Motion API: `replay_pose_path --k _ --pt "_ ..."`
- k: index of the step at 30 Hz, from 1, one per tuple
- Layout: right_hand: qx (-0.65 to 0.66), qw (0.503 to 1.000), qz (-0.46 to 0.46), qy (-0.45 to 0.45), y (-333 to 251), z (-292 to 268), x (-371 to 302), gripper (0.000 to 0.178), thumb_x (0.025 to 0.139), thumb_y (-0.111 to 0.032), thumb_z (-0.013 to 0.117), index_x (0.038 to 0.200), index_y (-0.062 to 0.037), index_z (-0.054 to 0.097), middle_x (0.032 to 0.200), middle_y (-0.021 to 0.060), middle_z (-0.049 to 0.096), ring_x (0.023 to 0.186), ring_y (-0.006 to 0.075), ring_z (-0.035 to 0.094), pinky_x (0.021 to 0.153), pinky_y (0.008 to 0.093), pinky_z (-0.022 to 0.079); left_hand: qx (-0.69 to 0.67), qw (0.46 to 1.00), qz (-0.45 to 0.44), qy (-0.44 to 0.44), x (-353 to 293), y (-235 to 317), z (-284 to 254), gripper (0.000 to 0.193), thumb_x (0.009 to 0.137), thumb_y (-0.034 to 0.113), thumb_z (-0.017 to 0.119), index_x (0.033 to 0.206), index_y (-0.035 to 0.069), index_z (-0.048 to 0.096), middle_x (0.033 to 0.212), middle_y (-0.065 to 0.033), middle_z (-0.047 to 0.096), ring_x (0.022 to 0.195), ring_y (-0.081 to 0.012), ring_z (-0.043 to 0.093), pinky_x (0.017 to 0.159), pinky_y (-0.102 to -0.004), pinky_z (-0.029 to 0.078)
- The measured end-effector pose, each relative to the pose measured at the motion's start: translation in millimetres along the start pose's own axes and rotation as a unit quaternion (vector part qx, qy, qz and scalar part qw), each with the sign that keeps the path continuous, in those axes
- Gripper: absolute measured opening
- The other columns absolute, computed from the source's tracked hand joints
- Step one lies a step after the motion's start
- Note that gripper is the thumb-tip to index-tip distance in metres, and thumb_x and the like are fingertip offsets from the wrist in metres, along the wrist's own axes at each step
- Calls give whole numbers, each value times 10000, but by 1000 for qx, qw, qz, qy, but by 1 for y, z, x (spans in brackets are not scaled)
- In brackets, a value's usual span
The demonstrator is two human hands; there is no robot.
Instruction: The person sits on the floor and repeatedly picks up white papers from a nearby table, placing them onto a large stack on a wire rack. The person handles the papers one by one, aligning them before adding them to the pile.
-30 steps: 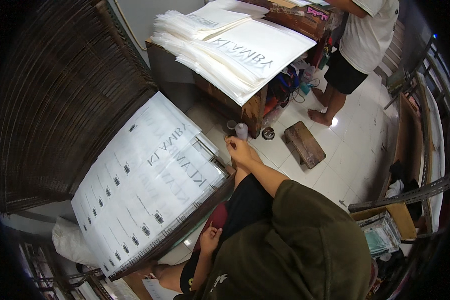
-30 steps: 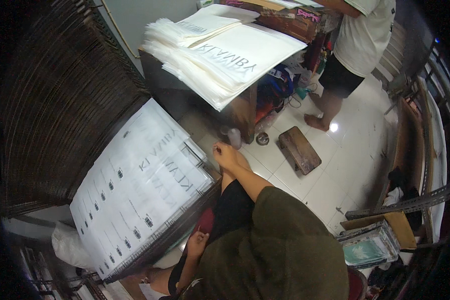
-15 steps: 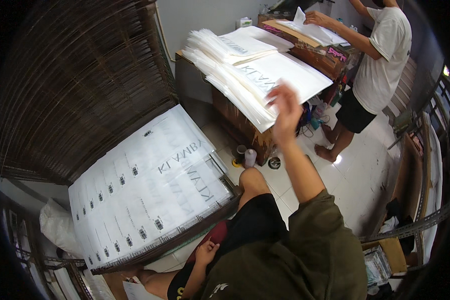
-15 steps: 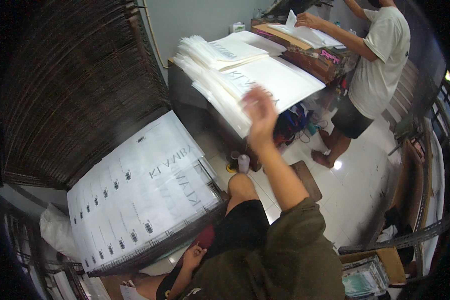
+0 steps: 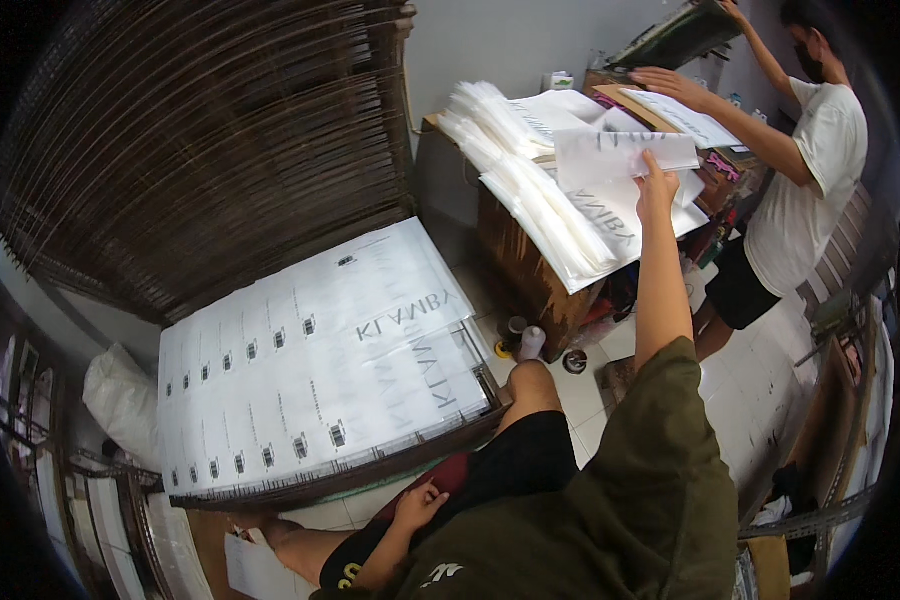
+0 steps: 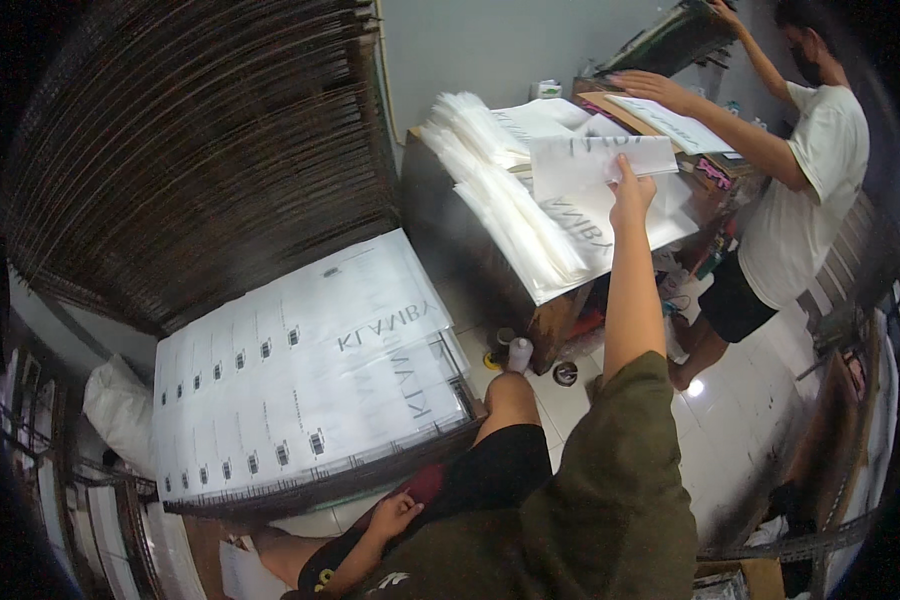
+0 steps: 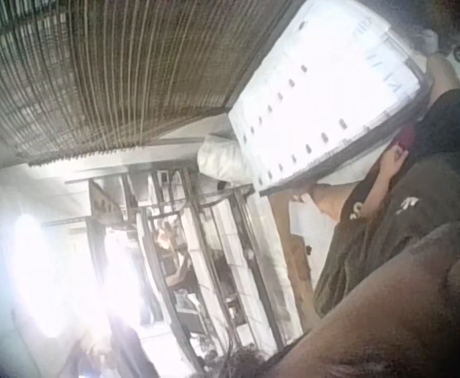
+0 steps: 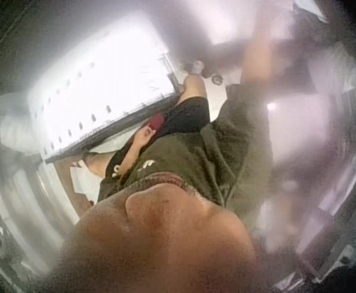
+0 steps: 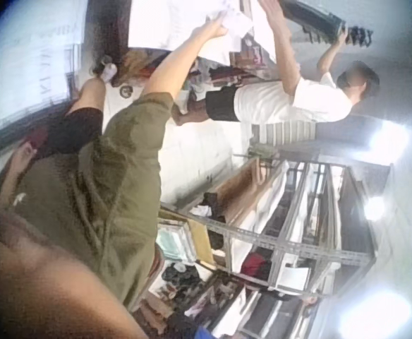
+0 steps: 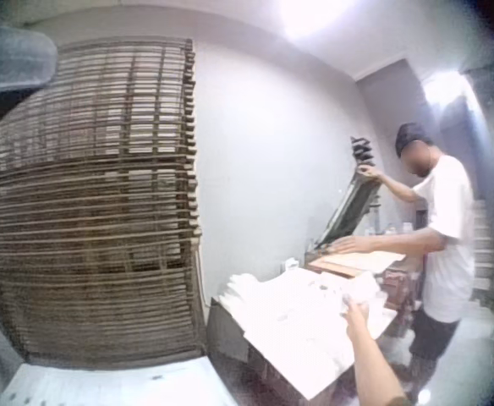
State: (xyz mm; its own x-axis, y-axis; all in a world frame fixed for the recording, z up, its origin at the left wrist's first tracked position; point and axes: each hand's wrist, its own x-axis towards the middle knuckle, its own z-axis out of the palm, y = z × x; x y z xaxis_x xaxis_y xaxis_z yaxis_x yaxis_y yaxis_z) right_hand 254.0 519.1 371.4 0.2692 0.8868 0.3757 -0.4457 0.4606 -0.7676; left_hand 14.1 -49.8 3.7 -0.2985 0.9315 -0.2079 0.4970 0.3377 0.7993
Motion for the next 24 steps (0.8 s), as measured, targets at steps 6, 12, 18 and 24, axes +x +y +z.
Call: replay_pose_path --k 6,12,18,24 --pt "105 980 -36 -163 -65 98 -100 307 814 -23 642 1099 18 534 1039 103 588 929 210 603 756 343 525 -148 988 38 -27 5 113 -61 266 839 300 691 862 61 576 677 0 561 598 -79 506 568 -247 426" --pt "197 942 -55 -265 -157 147 -229 408 793 68 615 1175 25 477 1083 110 571 994 203 585 875 318 477 -376 915 129 -67 40 258 -204 940 804 765 361 1441 86 238 1275 -193 512 1071 -260 567 806 -360 505" --pt "197 908 126 -348 -138 187 -268 395 792 52 617 1153 5 465 1048 104 580 945 194 603 795 324 507 -564 800 148 141 37 303 -312 928 842 747 298 1367 -16 358 1246 -231 512 1059 -316 561 835 -361 499" --pt "75 882 290 -364 -24 235 -244 418 831 -61 611 1185 -61 387 1109 136 535 937 244 603 711 324 534 -427 854 140 263 122 241 -348 988 737 548 683 1428 2 236 1304 -210 475 1207 -304 467 1040 -324 365"
